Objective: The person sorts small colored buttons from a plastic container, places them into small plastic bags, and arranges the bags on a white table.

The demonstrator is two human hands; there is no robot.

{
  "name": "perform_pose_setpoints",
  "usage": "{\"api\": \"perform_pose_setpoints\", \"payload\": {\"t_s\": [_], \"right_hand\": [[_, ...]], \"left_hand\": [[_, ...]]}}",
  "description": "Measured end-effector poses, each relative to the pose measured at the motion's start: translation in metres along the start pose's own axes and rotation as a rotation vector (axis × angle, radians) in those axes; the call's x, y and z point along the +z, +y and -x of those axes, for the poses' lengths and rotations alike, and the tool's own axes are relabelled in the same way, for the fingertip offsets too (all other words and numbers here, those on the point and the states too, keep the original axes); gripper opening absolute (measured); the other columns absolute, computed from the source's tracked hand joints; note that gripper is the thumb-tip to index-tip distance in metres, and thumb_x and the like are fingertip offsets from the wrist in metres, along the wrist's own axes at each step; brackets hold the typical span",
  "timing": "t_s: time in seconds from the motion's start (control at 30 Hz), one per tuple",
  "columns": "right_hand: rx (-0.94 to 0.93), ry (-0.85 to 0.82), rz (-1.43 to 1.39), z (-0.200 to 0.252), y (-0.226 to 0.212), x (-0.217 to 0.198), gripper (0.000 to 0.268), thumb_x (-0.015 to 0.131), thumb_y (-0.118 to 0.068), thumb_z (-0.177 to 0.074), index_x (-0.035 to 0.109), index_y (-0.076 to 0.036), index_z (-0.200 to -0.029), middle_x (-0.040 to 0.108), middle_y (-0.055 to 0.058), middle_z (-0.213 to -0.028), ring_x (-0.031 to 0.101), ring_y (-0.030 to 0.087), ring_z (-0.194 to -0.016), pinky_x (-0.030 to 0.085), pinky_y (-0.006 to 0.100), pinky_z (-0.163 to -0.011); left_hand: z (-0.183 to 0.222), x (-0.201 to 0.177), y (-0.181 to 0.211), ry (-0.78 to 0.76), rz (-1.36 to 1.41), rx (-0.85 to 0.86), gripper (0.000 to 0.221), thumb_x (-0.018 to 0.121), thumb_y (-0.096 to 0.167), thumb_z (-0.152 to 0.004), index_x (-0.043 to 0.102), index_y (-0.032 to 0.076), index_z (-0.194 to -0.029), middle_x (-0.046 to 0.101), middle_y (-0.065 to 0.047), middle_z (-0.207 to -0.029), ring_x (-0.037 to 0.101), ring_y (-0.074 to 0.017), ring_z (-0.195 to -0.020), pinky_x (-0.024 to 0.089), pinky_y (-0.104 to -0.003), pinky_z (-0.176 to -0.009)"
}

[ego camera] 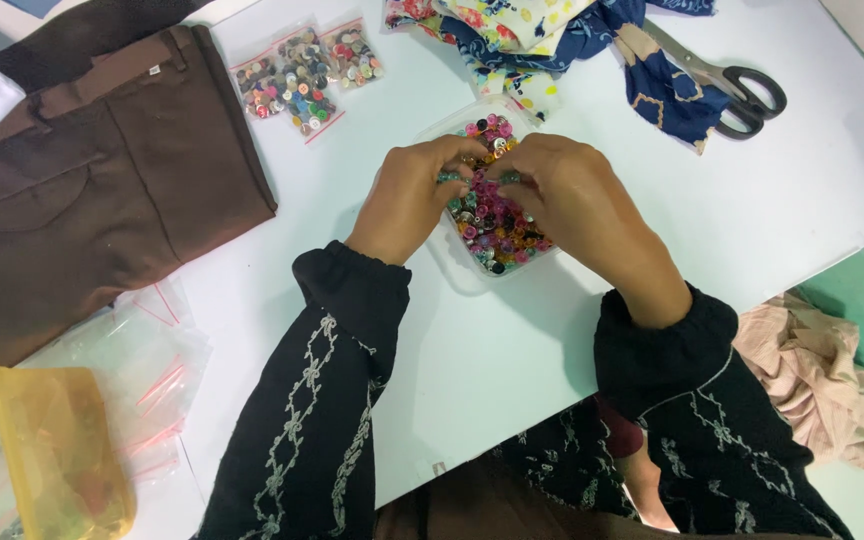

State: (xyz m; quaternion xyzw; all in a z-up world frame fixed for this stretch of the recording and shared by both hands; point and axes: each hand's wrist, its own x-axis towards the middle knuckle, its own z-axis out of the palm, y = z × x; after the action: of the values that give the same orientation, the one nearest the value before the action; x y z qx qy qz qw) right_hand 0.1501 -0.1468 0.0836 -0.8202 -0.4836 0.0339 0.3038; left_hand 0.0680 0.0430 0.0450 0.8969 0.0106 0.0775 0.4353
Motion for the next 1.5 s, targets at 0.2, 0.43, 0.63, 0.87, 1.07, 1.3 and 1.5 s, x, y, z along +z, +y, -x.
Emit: {"api": "perform_pose_setpoints", "payload": {"t_s": [0.2, 0.43, 0.63, 0.87, 1.07, 1.3, 1.5], "right_hand": [[-0.121, 0.018, 0.163, -0.013, 0.002, 0.029, 0.020, 0.078, 0.000, -0.087, 0.078, -0.002, -0.107, 0.073, 0.017, -0.093, 0.074, 0.032, -0.093, 0.059, 0.036, -0.078], [-0.257, -0.062, 0.449, -0.018, 0.012, 0.062, 0.020, 0.078, 0.003, -0.083, 0.080, -0.006, -0.101, 0.074, 0.014, -0.090, 0.070, 0.025, -0.085, 0.059, 0.031, -0.072], [-0.288, -0.073, 0.551, -0.023, 0.010, 0.057, 0.017, 0.079, 0.000, -0.082, 0.080, -0.006, -0.097, 0.074, 0.014, -0.087, 0.069, 0.024, -0.082, 0.058, 0.030, -0.069], [-0.121, -0.153, 0.152, -0.025, -0.002, 0.039, 0.018, 0.071, 0.000, -0.091, 0.076, 0.003, -0.108, 0.072, 0.021, -0.097, 0.070, 0.036, -0.092, 0.058, 0.040, -0.073], [-0.146, -0.102, -0.003, -0.017, -0.021, 0.035, 0.017, 0.069, 0.000, -0.095, 0.075, 0.000, -0.110, 0.070, 0.017, -0.098, 0.070, 0.035, -0.095, 0.057, 0.038, -0.077], [-0.378, -0.101, -0.117, -0.010, -0.054, 0.123, 0.005, 0.071, -0.007, -0.097, 0.071, -0.008, -0.102, 0.067, 0.008, -0.094, 0.068, 0.024, -0.090, 0.057, 0.033, -0.076], [-0.425, -0.237, -0.027, -0.023, -0.086, 0.142, 0.007, 0.064, -0.004, -0.098, 0.068, -0.006, -0.104, 0.064, 0.006, -0.096, 0.066, 0.022, -0.089, 0.057, 0.032, -0.073]], "left_hand": [[0.007, -0.008, -0.003, 0.168, -0.044, 0.007, 0.040, 0.073, -0.004, -0.091, 0.067, 0.013, -0.127, 0.077, -0.014, -0.097, 0.072, -0.0349, -0.102, 0.056, -0.047, -0.090], [0.015, -0.008, -0.007, 0.202, 0.016, -0.020, 0.038, 0.071, -0.005, -0.092, 0.068, 0.012, -0.127, 0.077, -0.016, -0.098, 0.072, -0.0343, -0.102, 0.058, -0.043, -0.087], [0.015, -0.004, -0.008, 0.207, 0.006, -0.020, 0.037, 0.072, -0.004, -0.092, 0.069, 0.012, -0.126, 0.077, -0.015, -0.097, 0.072, -0.0329, -0.102, 0.060, -0.043, -0.085], [0.032, -0.008, 0.006, 0.244, 0.042, -0.017, 0.037, 0.070, -0.004, -0.093, 0.069, 0.013, -0.127, 0.077, -0.015, -0.100, 0.072, -0.0317, -0.102, 0.060, -0.040, -0.085], [0.084, -0.014, -0.015, 0.350, 0.084, -0.052, 0.035, 0.071, -0.003, -0.094, 0.068, 0.011, -0.127, 0.076, -0.015, -0.102, 0.072, -0.0281, -0.099, 0.060, -0.038, -0.085], [0.149, -0.027, -0.066, 0.496, -0.002, -0.081, 0.034, 0.072, -0.006, -0.092, 0.073, 0.009, -0.122, 0.077, -0.010, -0.099, 0.071, -0.0244, -0.097, 0.060, -0.035, -0.086], [0.169, -0.030, -0.083, 0.484, -0.030, 0.011, 0.043, 0.066, -0.007, -0.095, 0.067, 0.011, -0.134, 0.074, -0.009, -0.117, 0.063, -0.0263, -0.113, 0.052, -0.040, -0.099]]}}
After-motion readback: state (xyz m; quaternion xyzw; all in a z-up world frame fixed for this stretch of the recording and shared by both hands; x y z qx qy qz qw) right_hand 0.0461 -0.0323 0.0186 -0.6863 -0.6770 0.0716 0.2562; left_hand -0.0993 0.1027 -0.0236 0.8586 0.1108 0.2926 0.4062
